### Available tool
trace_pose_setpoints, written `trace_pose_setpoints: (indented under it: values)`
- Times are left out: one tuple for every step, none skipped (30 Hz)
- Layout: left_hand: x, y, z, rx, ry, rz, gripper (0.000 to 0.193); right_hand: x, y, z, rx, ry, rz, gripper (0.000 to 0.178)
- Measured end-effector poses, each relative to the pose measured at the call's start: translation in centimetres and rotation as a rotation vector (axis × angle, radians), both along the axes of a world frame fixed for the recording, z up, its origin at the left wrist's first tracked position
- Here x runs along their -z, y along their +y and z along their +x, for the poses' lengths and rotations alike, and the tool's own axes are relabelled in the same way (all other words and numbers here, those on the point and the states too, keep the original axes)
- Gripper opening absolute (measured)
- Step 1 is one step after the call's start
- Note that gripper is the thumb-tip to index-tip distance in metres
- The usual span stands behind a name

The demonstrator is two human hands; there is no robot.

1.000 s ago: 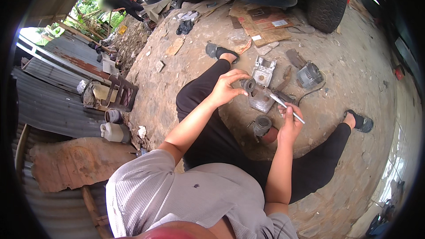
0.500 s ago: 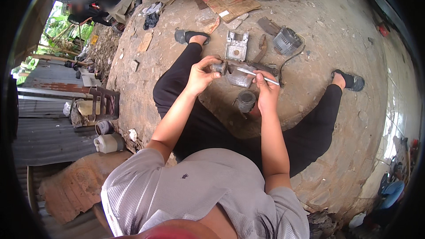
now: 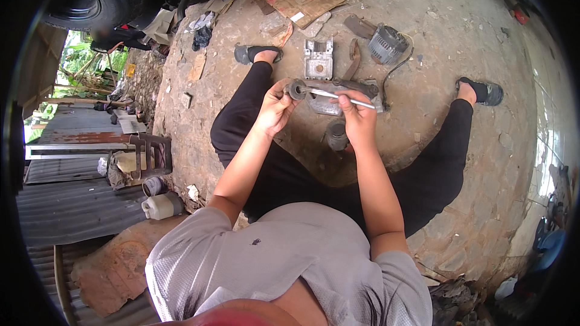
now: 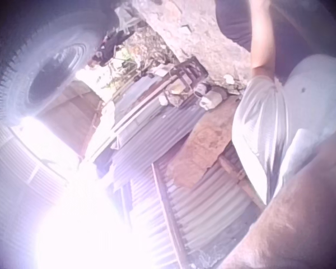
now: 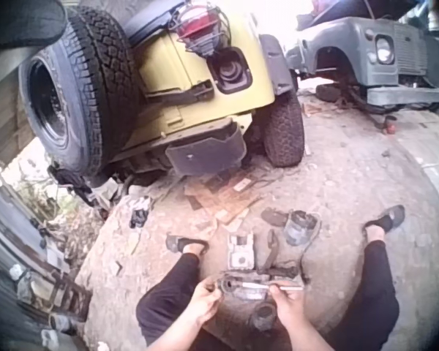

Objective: The person sits on the ground and uses a wrench to loosen and remove bolts from a cylindrical mechanical part. They separate the part into two pieces, inspect the interior, and then reassemble it by tightening the bolts back in place.

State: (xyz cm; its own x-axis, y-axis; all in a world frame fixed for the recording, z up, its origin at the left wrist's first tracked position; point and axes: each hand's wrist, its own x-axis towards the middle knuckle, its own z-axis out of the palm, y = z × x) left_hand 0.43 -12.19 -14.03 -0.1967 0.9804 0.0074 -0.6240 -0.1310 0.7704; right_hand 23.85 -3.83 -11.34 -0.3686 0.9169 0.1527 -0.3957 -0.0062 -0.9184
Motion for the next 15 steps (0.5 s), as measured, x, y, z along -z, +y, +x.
trace_pose_setpoints:
  values:
    - [-0.3, 0.1, 0.2, -0.013, -0.022, -0.013, 0.050, 0.6, 0.2, 0.3, 0.049, -0.023, -0.010, 0.027]
    - [-0.5, 0.0, 0.6, -0.026, -0.044, -0.025, 0.050, 1.2, 0.4, 0.9, 0.099, -0.046, -0.020, 0.026]
    - [-0.7, -0.2, 0.8, -0.039, -0.067, -0.045, 0.050, 0.9, 0.3, 1.0, 0.147, -0.070, -0.037, 0.025]
    - [-0.9, -0.1, 0.7, -0.033, -0.037, -0.030, 0.051, 0.5, 0.5, 1.4, 0.083, -0.029, 0.003, 0.025]
    - [-1.1, 0.1, 0.4, -0.027, -0.007, -0.016, 0.051, 0.2, 0.5, 1.3, 0.057, 0.003, 0.024, 0.025]
    - [-1.1, 0.2, 0.4, -0.020, 0.020, 0.000, 0.051, -0.3, 0.5, 1.1, 0.032, 0.032, 0.046, 0.025]
    - [-1.1, 0.2, 0.4, -0.026, 0.043, -0.009, 0.050, -0.5, 0.5, 1.0, 0.007, 0.061, 0.068, 0.025]
    - [-1.1, 0.2, 0.5, -0.032, 0.067, -0.019, 0.049, -0.1, 0.3, 1.1, -0.021, 0.044, 0.057, 0.024]
    - [-1.3, 0.4, 0.5, -0.038, 0.094, -0.023, 0.047, 0.2, 0.3, 1.0, -0.048, 0.030, 0.050, 0.023]
    - [-1.3, 0.4, 0.2, -0.034, 0.204, -0.046, 0.046, 0.4, 0.3, 1.0, -0.075, 0.015, 0.043, 0.023]
    - [-1.4, 0.3, -0.3, -0.031, 0.314, -0.068, 0.045, 0.5, 0.4, 1.2, -0.050, -0.063, 0.157, 0.022]
    - [-2.0, 0.2, -0.6, -0.031, 0.424, -0.093, 0.044, 0.1, 0.5, 1.2, -0.027, -0.140, 0.269, 0.021]
    - [-2.5, 0.1, -0.9, -0.002, 0.510, -0.135, 0.044, -0.4, 0.6, 1.3, -0.003, -0.217, 0.381, 0.020]
    - [-3.1, 0.1, -1.1, 0.027, 0.596, -0.179, 0.044, -0.9, 0.8, 1.4, -0.019, -0.249, 0.529, 0.019]
    - [-3.9, -0.1, -1.2, 0.054, 0.680, -0.223, 0.043, -2.2, 0.9, 1.5, -0.036, -0.282, 0.676, 0.018]
